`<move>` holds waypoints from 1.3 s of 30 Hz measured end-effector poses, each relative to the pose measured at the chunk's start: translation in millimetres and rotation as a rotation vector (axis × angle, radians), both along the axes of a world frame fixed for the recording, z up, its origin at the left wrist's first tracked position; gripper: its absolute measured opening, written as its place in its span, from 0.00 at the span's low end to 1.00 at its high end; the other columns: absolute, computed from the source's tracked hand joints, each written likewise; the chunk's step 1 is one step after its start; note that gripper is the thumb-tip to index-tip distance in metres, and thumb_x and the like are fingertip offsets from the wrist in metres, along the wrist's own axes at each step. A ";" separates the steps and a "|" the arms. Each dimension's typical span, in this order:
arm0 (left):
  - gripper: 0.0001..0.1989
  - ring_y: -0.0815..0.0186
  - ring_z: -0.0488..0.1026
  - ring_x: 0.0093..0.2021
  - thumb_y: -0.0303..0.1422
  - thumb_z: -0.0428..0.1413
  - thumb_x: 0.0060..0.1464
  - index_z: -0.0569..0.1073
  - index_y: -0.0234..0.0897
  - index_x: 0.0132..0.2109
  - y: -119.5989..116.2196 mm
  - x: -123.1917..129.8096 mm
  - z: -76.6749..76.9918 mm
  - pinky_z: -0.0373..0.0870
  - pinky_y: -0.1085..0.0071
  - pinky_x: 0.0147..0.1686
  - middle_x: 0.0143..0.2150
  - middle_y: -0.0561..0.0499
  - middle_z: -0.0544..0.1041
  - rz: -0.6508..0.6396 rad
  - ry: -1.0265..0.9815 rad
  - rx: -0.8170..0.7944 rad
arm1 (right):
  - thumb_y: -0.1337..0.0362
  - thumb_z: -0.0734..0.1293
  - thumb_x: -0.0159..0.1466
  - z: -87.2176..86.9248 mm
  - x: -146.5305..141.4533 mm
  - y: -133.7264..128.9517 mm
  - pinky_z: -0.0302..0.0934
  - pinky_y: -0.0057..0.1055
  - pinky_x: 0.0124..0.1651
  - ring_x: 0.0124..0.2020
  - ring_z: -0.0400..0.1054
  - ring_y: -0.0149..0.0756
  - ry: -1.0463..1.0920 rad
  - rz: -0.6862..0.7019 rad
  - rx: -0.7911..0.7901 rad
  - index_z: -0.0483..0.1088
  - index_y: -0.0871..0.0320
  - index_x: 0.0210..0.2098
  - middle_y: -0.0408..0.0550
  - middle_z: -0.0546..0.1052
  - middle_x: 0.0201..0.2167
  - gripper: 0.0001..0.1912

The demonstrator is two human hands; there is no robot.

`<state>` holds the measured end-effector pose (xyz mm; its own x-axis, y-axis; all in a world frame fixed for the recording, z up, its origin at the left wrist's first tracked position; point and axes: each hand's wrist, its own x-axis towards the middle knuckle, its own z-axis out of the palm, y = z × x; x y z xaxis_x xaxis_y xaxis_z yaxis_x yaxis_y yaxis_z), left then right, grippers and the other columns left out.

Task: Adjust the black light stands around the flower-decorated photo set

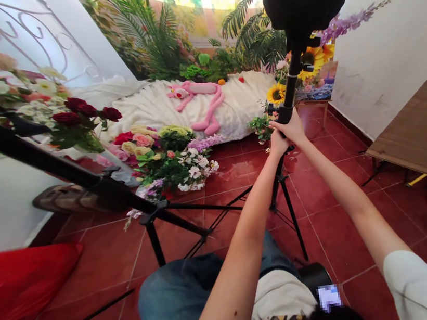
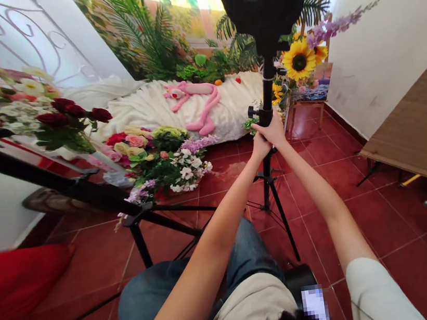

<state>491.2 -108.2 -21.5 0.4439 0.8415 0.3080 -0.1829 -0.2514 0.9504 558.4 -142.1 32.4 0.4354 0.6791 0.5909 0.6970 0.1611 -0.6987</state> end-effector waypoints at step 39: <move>0.15 0.70 0.65 0.24 0.36 0.63 0.48 0.68 0.36 0.21 8.9 11.9 13.6 0.60 0.72 0.28 0.18 0.56 0.66 0.010 0.157 -0.080 | 0.60 0.71 0.62 -3.9 -22.1 -96.9 0.60 0.35 0.39 0.38 0.70 0.45 -0.567 -0.084 -0.763 0.62 0.56 0.29 0.56 0.75 0.34 0.13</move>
